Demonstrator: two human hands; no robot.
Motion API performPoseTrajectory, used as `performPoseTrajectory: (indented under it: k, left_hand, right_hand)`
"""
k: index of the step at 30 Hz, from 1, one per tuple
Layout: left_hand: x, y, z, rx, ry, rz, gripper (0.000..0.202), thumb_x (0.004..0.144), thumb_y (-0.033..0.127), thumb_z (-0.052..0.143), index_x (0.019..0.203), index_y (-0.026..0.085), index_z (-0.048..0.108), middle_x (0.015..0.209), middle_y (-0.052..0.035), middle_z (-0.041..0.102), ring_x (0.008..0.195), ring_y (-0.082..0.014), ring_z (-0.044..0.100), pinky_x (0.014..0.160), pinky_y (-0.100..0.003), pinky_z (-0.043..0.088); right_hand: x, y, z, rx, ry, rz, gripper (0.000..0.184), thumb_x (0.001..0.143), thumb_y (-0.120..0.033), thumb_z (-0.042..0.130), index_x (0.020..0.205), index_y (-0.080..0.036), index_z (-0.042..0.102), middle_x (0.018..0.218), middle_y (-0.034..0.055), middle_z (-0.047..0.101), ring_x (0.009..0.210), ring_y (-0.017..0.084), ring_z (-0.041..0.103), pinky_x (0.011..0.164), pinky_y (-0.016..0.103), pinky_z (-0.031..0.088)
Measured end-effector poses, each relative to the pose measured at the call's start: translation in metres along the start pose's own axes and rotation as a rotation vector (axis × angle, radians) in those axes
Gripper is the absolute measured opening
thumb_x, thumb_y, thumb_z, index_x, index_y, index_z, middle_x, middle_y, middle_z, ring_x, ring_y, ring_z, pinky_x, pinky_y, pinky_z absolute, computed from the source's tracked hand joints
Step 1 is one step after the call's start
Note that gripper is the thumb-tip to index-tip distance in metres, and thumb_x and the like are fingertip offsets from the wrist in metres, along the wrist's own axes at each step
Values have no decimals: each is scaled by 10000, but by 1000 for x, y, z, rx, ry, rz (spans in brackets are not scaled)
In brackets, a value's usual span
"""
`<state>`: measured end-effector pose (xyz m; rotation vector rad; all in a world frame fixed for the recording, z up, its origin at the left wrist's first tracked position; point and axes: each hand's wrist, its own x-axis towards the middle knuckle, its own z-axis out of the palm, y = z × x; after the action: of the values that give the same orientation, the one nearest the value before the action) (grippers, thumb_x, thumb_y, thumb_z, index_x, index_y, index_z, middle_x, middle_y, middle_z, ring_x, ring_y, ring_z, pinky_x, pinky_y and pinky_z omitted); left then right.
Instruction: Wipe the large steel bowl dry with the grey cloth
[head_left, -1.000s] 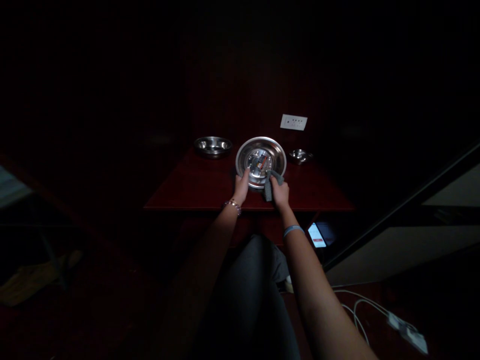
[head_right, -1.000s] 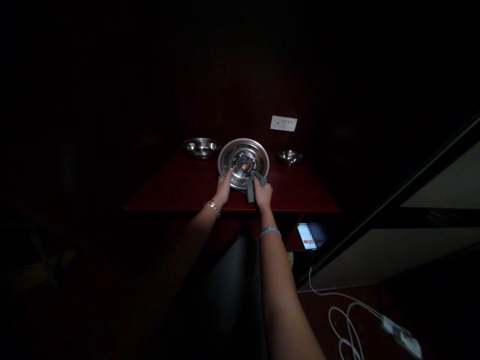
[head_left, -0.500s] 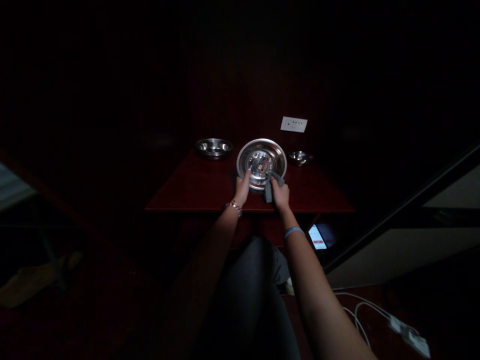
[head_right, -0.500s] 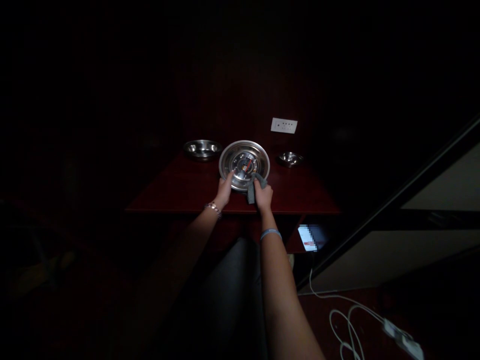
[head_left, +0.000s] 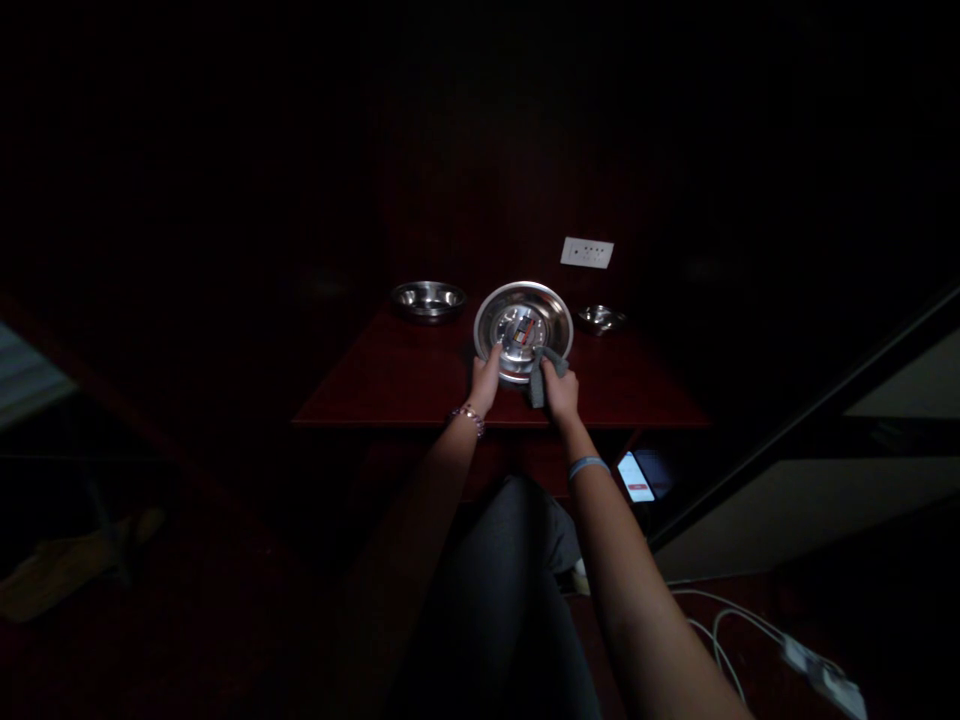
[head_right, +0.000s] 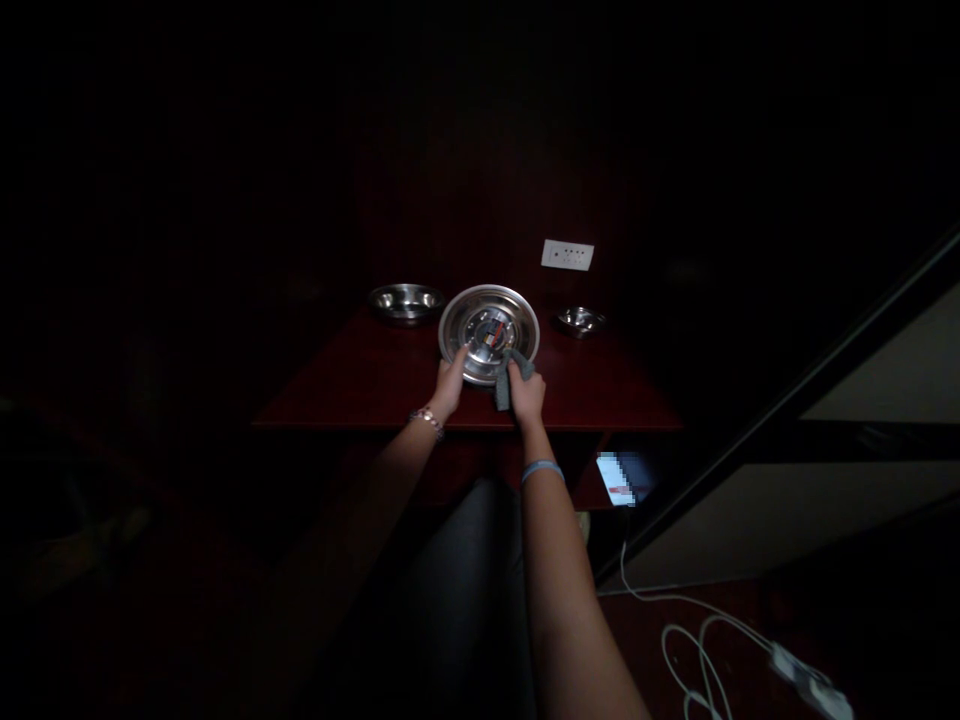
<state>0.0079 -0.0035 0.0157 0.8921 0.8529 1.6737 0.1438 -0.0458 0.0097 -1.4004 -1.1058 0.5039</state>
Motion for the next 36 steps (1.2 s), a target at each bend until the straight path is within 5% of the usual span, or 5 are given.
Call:
performPoseTrajectory:
  k: [11,18,29,36]
  left_hand:
    - [-2,1,1,-4,-8,17,239,844,267,657,1033,131,707,1155,-118,732,1174,-256,640,1116,-410,419]
    - [-3,0,2,41,-60,8,261,840,301,661,1012,110,711,1108,-145,739,1101,-271,671,1073,-422,454]
    - [-4,4,0,80,104,-93,369,829,337,695,1102,94,646,1197,-161,698,1143,-245,647,1052,-378,462]
    - [-6,5,1,51,-2,-17,311,888,307,624,1129,113,650,1213,-132,699,1176,-218,629,1078,-362,446]
  right_hand:
    - [-1,1,1,9,2,-20,372,844,-501,580,931,-184,754,970,90,781,1000,264,719,894,334,524]
    - [0,4,1,45,127,-20,450,859,-506,567,1090,-151,719,1124,115,745,1074,250,688,963,345,497]
    - [0,4,0,16,135,-15,422,858,-489,563,1051,-155,734,1078,112,758,1062,260,689,944,333,501]
    - [3,6,0,-21,130,-27,399,868,-470,544,1032,-166,743,1048,102,763,1044,267,692,945,351,499]
